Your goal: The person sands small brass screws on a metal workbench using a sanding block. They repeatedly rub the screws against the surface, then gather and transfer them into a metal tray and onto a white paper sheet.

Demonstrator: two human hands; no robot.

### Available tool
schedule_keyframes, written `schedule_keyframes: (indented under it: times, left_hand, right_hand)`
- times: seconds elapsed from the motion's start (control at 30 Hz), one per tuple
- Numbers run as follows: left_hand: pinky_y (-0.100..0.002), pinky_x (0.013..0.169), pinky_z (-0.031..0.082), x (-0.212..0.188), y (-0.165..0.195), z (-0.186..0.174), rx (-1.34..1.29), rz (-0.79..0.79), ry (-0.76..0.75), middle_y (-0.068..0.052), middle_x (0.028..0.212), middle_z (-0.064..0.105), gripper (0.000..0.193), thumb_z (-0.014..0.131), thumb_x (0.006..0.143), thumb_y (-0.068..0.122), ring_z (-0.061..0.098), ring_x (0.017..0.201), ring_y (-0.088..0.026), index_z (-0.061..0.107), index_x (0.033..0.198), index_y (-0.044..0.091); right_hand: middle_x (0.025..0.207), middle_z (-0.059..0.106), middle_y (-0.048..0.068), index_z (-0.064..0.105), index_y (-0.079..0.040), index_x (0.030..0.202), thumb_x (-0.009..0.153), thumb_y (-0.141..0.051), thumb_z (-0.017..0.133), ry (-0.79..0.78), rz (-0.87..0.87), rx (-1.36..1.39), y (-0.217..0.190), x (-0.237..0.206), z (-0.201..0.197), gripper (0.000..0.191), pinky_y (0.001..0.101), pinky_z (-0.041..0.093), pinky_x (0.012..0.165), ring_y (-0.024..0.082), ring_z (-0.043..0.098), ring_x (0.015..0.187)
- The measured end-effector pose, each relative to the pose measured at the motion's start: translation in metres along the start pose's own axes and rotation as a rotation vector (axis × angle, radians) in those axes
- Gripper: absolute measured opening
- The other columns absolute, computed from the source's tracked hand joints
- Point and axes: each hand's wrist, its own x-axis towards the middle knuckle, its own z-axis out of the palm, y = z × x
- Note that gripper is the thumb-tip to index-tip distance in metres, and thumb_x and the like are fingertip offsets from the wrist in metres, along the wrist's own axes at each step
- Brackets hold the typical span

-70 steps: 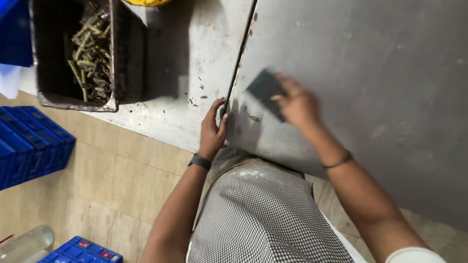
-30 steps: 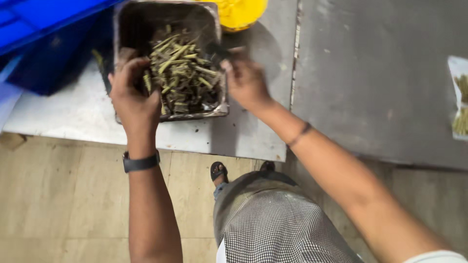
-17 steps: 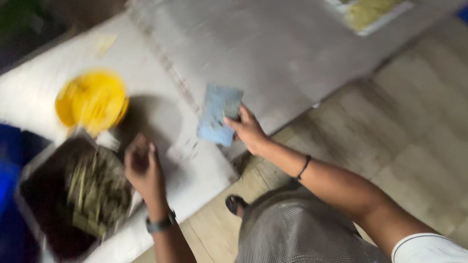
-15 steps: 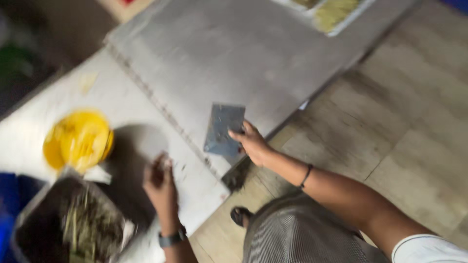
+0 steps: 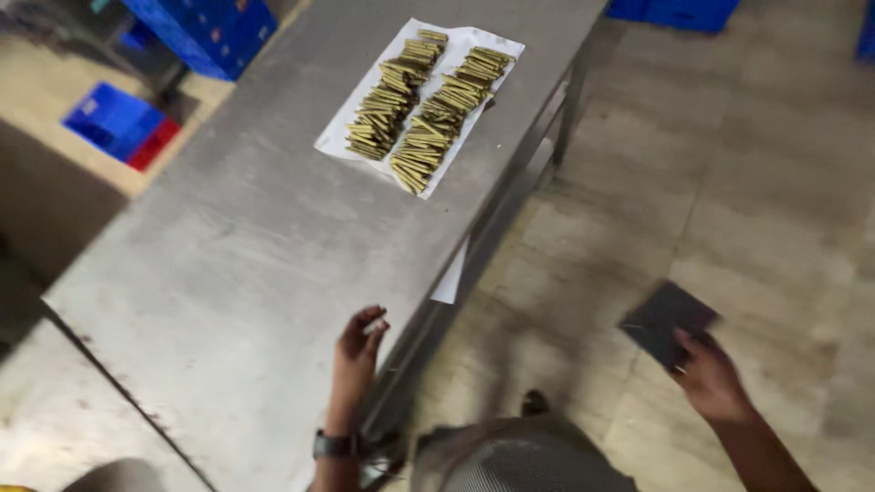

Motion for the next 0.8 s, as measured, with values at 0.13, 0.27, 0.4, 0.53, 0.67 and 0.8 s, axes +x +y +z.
schedule_keyframes:
  times: [0.13,0.27,0.4,0.53,0.67,0.8]
  left_hand:
    - [-0.03,0.085,0.054,0.072,-0.008,0.034,-0.079,-0.048,0.005,-0.009,0.121,0.074,0.037,0.067,0.097,0.021,0.071,0.102,-0.017,0.064,0.128,0.0]
    - [-0.026,0.08,0.055,0.157,-0.021,0.054,-0.146,-0.234,0.093,-0.003,0.119,0.075,0.041,0.062,0.099,0.035,0.072,0.099,-0.014,0.065,0.126,0.005]
    - [-0.029,0.074,0.053,0.27,-0.047,0.071,-0.155,-0.238,0.261,-0.011,0.112,0.072,0.047,0.064,0.1,0.038,0.067,0.091,-0.017,0.065,0.129,0.002]
    - [-0.031,0.077,0.055,0.385,-0.062,0.072,0.126,-0.243,0.567,-0.013,0.108,0.075,0.055,0.064,0.099,0.044,0.071,0.089,-0.02,0.06,0.132,0.0]
    - [-0.042,0.075,0.058,0.457,-0.074,0.07,0.211,-0.379,0.682,-0.013,0.104,0.075,0.054,0.064,0.096,0.044,0.074,0.083,-0.031,0.06,0.13,0.003]
    - [-0.048,0.079,0.057,0.469,-0.097,0.069,0.541,-0.247,0.686,-0.016,0.099,0.077,0.039,0.07,0.093,0.038,0.073,0.09,-0.037,0.072,0.113,0.004]
  right_hand:
    - [0.114,0.068,-0.008,0.06,-0.026,0.112,0.103,-0.02,0.068,0.08,-0.085,0.106,-0.069,0.021,-0.07,0.013,0.0408,0.053,0.081,0.015,0.066,0.1]
    - [0.106,0.065,-0.004,0.06,-0.022,0.112,0.107,-0.026,0.071,0.113,-0.087,0.112,-0.093,0.059,-0.059,0.013,0.043,0.05,0.077,0.018,0.061,0.091]
    - [0.101,0.062,0.008,0.059,-0.006,0.11,0.113,-0.036,0.06,0.199,-0.072,-0.379,-0.129,0.102,-0.023,0.03,0.0429,0.046,0.09,0.021,0.06,0.092]
    - [0.101,0.065,0.001,0.062,-0.014,0.109,0.11,-0.033,0.061,0.35,-0.04,-0.159,-0.19,0.137,0.024,0.019,0.042,0.046,0.09,0.017,0.062,0.092]
    - [0.1,0.067,-0.002,0.063,-0.017,0.109,0.109,-0.031,0.061,0.408,-0.061,-0.181,-0.243,0.173,0.072,0.014,0.0411,0.047,0.088,0.015,0.063,0.091]
    - [0.099,0.068,-0.005,0.065,-0.02,0.108,0.107,-0.029,0.061,0.4,-0.048,-0.15,-0.246,0.211,0.105,0.009,0.0402,0.047,0.087,0.014,0.064,0.09]
